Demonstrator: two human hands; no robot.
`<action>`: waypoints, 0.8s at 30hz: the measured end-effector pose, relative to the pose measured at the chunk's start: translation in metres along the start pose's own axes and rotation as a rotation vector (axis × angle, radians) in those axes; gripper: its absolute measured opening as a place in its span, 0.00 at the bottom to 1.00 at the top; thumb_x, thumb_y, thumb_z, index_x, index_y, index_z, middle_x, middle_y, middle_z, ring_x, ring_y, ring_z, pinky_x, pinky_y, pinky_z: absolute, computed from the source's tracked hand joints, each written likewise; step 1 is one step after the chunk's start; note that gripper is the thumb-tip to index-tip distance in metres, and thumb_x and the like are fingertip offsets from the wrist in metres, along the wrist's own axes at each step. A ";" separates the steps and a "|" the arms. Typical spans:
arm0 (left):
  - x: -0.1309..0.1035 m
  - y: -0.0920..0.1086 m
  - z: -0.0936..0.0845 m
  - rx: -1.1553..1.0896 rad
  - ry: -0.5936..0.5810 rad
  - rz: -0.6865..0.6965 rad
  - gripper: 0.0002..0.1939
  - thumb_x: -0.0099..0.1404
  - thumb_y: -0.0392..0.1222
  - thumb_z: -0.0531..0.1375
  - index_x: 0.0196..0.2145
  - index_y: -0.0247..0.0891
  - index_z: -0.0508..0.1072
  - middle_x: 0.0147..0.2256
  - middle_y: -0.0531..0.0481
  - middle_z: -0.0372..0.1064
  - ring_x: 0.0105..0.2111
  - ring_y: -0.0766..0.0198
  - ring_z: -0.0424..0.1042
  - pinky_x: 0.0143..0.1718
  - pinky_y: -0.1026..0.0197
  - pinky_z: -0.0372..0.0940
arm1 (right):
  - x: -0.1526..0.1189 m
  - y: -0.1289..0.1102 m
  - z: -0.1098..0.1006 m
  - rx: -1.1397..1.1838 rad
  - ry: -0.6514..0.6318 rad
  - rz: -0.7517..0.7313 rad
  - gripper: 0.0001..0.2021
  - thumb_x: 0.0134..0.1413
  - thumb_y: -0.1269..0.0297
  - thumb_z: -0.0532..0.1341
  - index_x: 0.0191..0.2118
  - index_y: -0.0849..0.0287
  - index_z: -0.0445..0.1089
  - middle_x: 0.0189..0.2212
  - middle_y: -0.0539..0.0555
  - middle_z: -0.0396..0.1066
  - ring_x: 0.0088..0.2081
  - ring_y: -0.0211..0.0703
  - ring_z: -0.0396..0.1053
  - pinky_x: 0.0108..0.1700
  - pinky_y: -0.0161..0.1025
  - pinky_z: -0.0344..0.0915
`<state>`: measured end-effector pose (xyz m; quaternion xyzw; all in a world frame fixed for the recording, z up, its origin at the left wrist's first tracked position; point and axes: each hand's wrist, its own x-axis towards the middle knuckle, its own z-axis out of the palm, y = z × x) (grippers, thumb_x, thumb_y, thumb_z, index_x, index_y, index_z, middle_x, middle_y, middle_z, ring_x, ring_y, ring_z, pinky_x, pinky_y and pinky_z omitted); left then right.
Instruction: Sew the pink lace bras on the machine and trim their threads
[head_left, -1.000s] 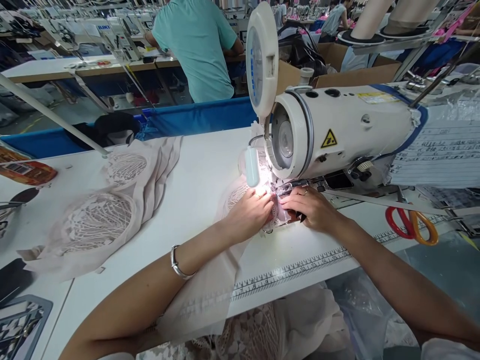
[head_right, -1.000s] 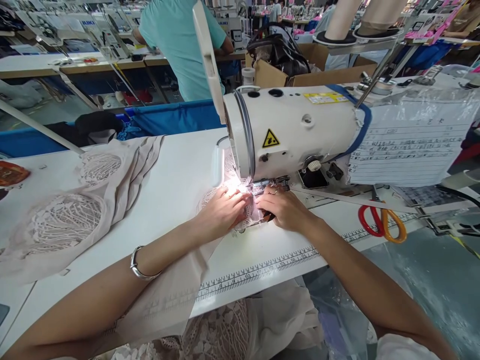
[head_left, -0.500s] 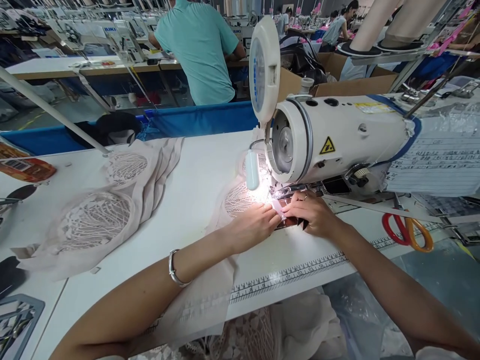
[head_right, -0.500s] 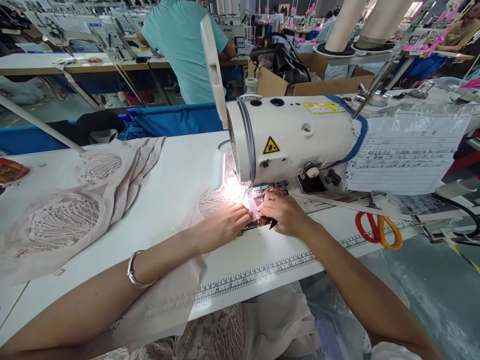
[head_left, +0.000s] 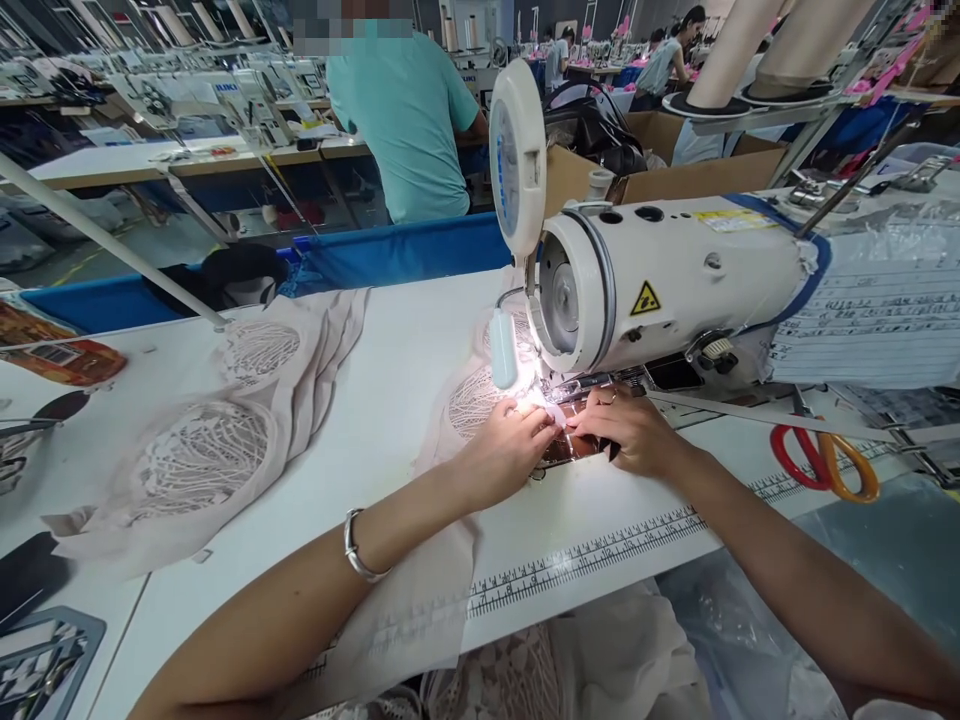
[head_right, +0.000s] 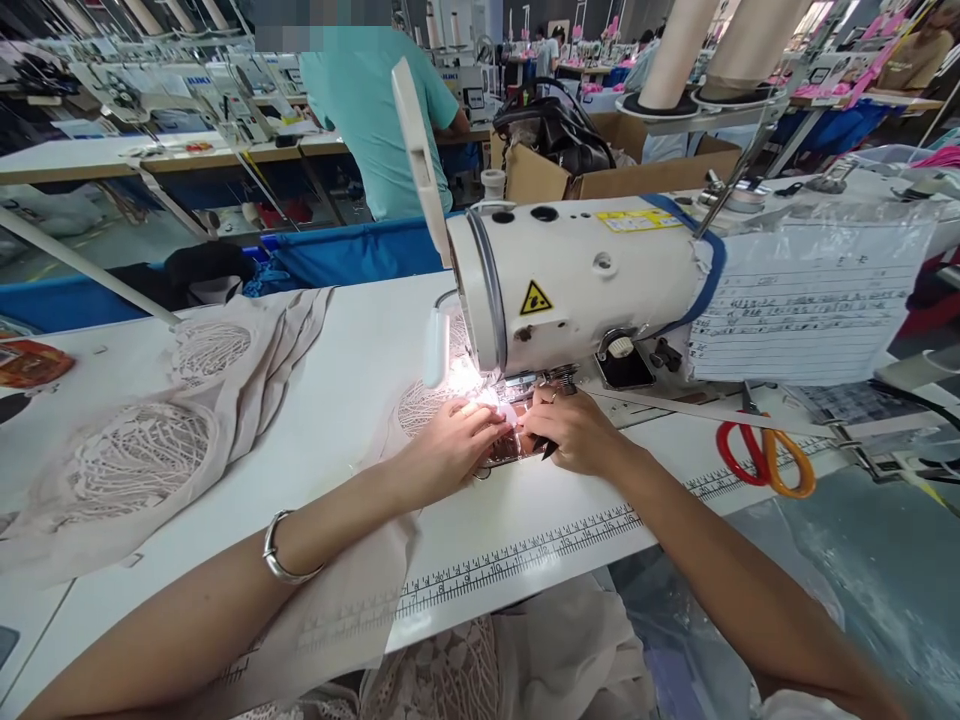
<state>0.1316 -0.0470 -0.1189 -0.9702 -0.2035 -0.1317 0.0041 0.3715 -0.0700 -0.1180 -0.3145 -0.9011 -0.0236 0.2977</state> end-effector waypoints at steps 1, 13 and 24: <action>0.000 -0.001 0.000 -0.008 0.005 -0.006 0.18 0.67 0.28 0.52 0.52 0.32 0.71 0.45 0.41 0.72 0.42 0.55 0.69 0.47 0.50 0.61 | 0.000 0.000 0.000 -0.007 0.007 -0.006 0.16 0.52 0.81 0.55 0.39 0.57 0.75 0.32 0.52 0.78 0.36 0.46 0.71 0.39 0.44 0.66; 0.003 -0.021 0.004 -0.088 0.014 -0.098 0.22 0.63 0.24 0.53 0.52 0.36 0.70 0.50 0.41 0.71 0.51 0.52 0.70 0.52 0.47 0.60 | -0.001 0.003 0.003 -0.038 0.018 0.015 0.22 0.42 0.86 0.50 0.37 0.56 0.72 0.39 0.54 0.79 0.40 0.48 0.72 0.41 0.42 0.70; 0.006 -0.032 -0.009 -0.128 -0.042 -0.194 0.22 0.67 0.24 0.49 0.51 0.40 0.72 0.54 0.45 0.70 0.47 0.54 0.72 0.47 0.50 0.64 | -0.006 0.007 0.008 -0.064 0.075 0.006 0.21 0.37 0.85 0.50 0.34 0.55 0.70 0.38 0.53 0.79 0.40 0.48 0.74 0.39 0.42 0.70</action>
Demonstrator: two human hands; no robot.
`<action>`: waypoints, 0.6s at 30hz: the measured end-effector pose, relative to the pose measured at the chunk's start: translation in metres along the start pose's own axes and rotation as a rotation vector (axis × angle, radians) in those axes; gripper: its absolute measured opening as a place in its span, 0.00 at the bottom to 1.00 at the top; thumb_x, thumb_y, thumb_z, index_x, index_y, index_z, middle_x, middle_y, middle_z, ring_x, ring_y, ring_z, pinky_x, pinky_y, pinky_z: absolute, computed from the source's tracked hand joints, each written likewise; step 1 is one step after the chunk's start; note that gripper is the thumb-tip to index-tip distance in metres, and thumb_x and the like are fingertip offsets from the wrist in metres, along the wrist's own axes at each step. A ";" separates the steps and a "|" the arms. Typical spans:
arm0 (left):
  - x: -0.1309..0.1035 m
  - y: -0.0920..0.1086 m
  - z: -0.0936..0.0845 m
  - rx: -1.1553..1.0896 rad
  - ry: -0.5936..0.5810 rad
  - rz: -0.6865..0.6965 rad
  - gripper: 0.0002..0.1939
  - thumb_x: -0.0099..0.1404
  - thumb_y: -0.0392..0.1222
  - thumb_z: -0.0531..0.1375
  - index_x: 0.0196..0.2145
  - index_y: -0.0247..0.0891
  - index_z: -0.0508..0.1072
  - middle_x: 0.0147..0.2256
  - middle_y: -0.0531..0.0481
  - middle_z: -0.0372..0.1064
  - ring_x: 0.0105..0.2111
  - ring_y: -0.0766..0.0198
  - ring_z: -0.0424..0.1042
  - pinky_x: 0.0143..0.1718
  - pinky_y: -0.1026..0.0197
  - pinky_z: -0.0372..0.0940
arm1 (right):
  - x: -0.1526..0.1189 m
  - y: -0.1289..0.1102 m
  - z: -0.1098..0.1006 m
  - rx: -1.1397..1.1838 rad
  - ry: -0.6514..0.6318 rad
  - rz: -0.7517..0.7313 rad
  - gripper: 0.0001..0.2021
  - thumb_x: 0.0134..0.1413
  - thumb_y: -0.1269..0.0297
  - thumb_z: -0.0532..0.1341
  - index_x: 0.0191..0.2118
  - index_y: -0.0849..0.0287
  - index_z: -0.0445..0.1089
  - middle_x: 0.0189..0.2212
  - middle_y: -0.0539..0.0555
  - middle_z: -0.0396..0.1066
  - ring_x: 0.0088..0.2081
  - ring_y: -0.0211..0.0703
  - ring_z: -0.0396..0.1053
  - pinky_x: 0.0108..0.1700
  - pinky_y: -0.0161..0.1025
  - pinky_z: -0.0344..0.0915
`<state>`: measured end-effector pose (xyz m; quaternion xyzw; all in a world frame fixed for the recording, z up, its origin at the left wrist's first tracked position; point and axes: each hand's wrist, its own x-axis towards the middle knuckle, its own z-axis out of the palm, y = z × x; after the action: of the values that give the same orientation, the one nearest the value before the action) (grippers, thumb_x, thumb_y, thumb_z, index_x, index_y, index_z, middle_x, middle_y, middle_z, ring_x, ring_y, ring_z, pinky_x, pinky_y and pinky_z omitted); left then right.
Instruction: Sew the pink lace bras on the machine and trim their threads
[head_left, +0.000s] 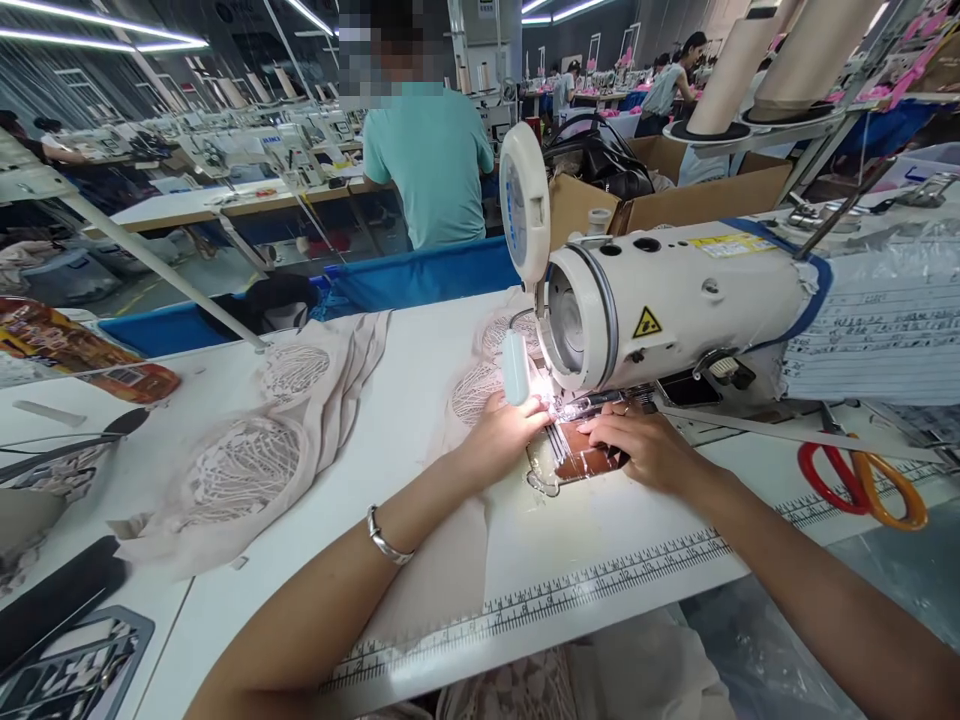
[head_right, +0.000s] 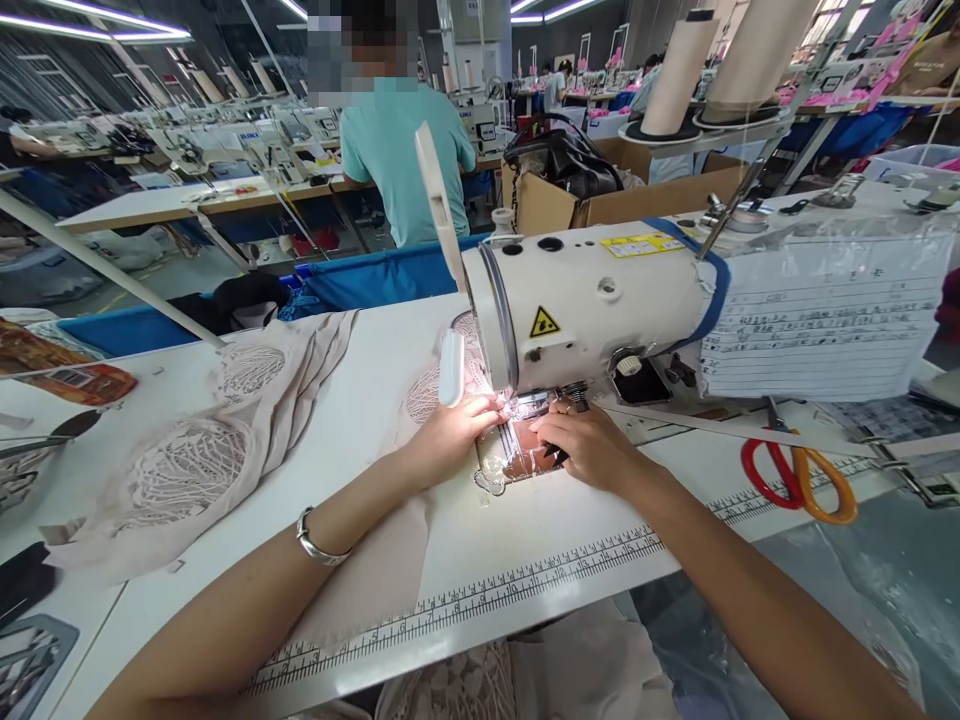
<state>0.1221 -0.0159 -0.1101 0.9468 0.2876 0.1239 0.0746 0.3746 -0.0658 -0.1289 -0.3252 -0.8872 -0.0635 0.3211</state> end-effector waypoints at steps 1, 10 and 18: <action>0.001 0.001 -0.001 0.008 -0.012 -0.017 0.21 0.68 0.25 0.49 0.51 0.41 0.72 0.53 0.46 0.70 0.46 0.55 0.72 0.47 0.51 0.64 | -0.001 0.001 0.001 0.009 0.012 -0.011 0.21 0.36 0.85 0.50 0.34 0.55 0.69 0.38 0.54 0.79 0.40 0.48 0.74 0.39 0.42 0.70; -0.004 -0.001 -0.005 0.220 0.000 -0.541 0.20 0.74 0.45 0.52 0.58 0.33 0.67 0.53 0.32 0.67 0.50 0.43 0.70 0.48 0.46 0.66 | 0.012 -0.010 -0.017 0.075 -0.191 0.073 0.19 0.37 0.84 0.49 0.31 0.56 0.68 0.31 0.54 0.72 0.33 0.46 0.69 0.34 0.39 0.65; -0.139 -0.032 -0.056 0.442 0.207 -0.942 0.27 0.70 0.42 0.56 0.61 0.23 0.61 0.63 0.23 0.55 0.65 0.35 0.52 0.62 0.39 0.52 | -0.025 -0.044 -0.032 0.216 -0.315 0.228 0.24 0.41 0.81 0.48 0.42 0.54 0.70 0.33 0.52 0.76 0.29 0.42 0.72 0.29 0.35 0.66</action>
<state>-0.0227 -0.0637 -0.0897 0.6908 0.7070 0.1062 -0.1077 0.3790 -0.1239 -0.1149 -0.3929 -0.8856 0.1202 0.2167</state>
